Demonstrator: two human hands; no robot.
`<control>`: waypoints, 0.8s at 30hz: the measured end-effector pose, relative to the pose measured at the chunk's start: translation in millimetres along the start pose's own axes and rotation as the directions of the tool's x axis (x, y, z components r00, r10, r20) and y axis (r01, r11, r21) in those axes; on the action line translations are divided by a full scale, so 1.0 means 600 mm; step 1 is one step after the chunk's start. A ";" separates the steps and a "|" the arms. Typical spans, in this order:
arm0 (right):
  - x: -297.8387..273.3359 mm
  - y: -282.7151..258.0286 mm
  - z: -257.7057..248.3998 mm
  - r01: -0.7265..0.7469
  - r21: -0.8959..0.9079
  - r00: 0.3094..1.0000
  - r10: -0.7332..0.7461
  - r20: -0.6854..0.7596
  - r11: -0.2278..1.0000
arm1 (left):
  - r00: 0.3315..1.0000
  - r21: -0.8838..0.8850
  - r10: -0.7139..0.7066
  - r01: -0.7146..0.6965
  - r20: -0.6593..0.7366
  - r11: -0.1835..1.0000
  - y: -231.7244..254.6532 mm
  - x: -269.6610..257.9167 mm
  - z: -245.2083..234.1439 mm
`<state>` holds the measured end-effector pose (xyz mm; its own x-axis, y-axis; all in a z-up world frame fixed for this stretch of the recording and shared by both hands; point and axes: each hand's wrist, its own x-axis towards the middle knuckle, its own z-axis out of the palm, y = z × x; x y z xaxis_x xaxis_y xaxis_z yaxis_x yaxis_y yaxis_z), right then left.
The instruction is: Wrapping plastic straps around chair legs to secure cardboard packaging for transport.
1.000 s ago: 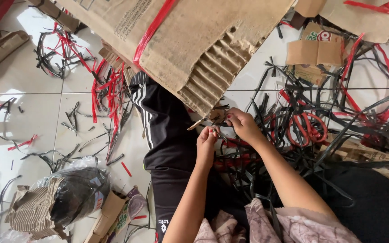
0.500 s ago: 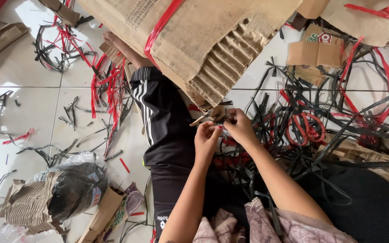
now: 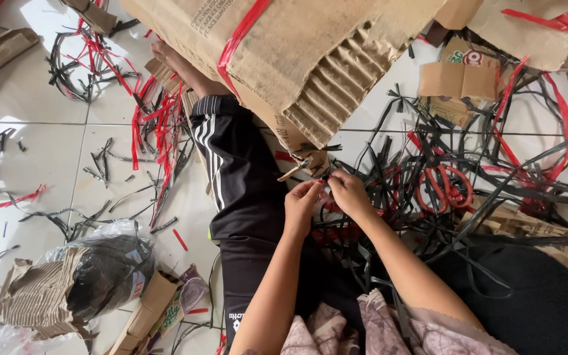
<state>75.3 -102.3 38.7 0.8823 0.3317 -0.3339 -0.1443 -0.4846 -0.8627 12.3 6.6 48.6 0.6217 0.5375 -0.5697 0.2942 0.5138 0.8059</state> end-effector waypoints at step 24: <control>0.032 0.063 0.010 -0.328 0.927 0.930 0.234 0.284 0.180 | 0.941 -0.236 -0.180 0.252 0.288 0.939 -0.033 0.017 -0.011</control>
<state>84.2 -109.5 -2.9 0.6598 0.4249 -0.6198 -0.7310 0.5542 -0.3982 8.3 6.4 25.8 0.7408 0.2210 -0.6343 0.2609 0.7755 0.5749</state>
